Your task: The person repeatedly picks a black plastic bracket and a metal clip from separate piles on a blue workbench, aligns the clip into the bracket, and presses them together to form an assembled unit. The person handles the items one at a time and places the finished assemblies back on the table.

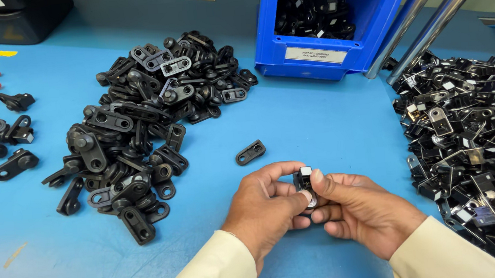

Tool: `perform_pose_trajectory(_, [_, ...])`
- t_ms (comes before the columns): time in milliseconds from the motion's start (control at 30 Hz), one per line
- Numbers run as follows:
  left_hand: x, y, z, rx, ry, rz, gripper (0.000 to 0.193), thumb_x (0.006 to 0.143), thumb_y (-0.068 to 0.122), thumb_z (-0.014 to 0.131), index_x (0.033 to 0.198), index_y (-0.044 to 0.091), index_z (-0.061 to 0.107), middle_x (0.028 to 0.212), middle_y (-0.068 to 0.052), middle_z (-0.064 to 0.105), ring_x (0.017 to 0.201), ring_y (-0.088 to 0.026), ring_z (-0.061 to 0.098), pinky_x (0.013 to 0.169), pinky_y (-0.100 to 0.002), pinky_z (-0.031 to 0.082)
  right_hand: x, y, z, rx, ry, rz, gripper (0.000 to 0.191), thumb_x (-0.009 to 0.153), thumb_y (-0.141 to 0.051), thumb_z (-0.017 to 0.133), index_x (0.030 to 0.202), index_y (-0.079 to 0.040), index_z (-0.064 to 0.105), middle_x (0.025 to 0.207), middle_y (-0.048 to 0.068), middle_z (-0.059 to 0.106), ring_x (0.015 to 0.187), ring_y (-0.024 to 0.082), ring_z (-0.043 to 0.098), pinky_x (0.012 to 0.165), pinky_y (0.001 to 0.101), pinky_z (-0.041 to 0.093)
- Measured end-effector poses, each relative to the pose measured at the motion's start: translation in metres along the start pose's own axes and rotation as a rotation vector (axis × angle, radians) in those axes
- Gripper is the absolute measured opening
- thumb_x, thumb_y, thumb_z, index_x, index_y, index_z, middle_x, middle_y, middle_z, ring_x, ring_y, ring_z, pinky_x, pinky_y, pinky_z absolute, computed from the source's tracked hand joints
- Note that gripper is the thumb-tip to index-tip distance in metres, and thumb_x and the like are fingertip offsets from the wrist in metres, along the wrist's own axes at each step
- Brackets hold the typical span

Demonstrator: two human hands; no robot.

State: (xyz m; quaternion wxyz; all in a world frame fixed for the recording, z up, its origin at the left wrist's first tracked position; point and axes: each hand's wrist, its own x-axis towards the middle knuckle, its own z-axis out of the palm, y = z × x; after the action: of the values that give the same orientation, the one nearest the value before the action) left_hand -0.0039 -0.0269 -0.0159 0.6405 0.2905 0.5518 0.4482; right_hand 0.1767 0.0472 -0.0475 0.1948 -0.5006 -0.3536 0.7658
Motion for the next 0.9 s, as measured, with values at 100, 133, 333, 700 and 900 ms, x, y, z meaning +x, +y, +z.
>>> perform_pose_trajectory(100, [-0.002, 0.004, -0.002, -0.065, -0.040, -0.065, 0.044, 0.088, 0.004, 0.068, 0.131, 0.009, 0.064, 0.091, -0.005, 0.071, 0.076, -0.012, 0.070, 0.070, -0.024, 0.061, 0.001, 0.006, -0.004, 0.078, -0.053, -0.002, 0.027, 0.087, -0.032, 0.069, 0.097, -0.007, 0.069, 0.077, 0.001, 0.071, 0.065, 0.009, 0.067, 0.051, 0.0216, 0.053])
perform_pose_trajectory(133, [-0.003, 0.005, -0.002, -0.089, -0.051, -0.092, 0.043, 0.088, 0.005, 0.069, 0.131, 0.009, 0.064, 0.091, -0.005, 0.072, 0.077, -0.013, 0.072, 0.070, -0.024, 0.061, 0.001, 0.008, -0.005, 0.099, -0.068, 0.002, 0.025, 0.088, -0.031, 0.070, 0.098, -0.007, 0.069, 0.077, 0.001, 0.070, 0.065, 0.009, 0.066, 0.052, 0.0212, 0.053])
perform_pose_trajectory(333, [-0.004, 0.011, -0.010, 0.057, -0.078, -0.086, 0.042, 0.081, 0.001, 0.075, 0.123, 0.005, 0.070, 0.089, -0.006, 0.071, 0.078, -0.014, 0.073, 0.068, -0.025, 0.063, -0.003, 0.007, -0.008, 0.110, -0.121, 0.037, 0.019, 0.091, -0.025, 0.069, 0.096, -0.006, 0.068, 0.077, 0.000, 0.070, 0.064, 0.008, 0.064, 0.052, 0.0201, 0.050])
perform_pose_trajectory(700, [-0.004, 0.019, 0.007, 0.224, 0.195, 0.064, 0.035, 0.081, -0.001, 0.078, 0.113, 0.013, 0.076, 0.077, -0.005, 0.072, 0.064, -0.012, 0.068, 0.057, -0.026, 0.060, -0.031, 0.030, 0.058, -0.720, 0.655, -0.655, 0.016, 0.098, -0.017, 0.066, 0.100, -0.004, 0.075, 0.083, 0.010, 0.075, 0.069, 0.018, 0.071, 0.060, 0.0294, 0.056])
perform_pose_trajectory(900, [-0.002, 0.021, 0.000, 0.150, 0.175, 0.029, 0.037, 0.081, -0.002, 0.078, 0.115, 0.012, 0.075, 0.081, -0.004, 0.074, 0.068, -0.011, 0.069, 0.061, -0.025, 0.059, -0.031, 0.029, 0.044, -0.476, 0.355, -0.519, 0.021, 0.091, -0.020, 0.074, 0.107, -0.008, 0.074, 0.089, 0.007, 0.078, 0.073, 0.015, 0.073, 0.059, 0.0291, 0.059])
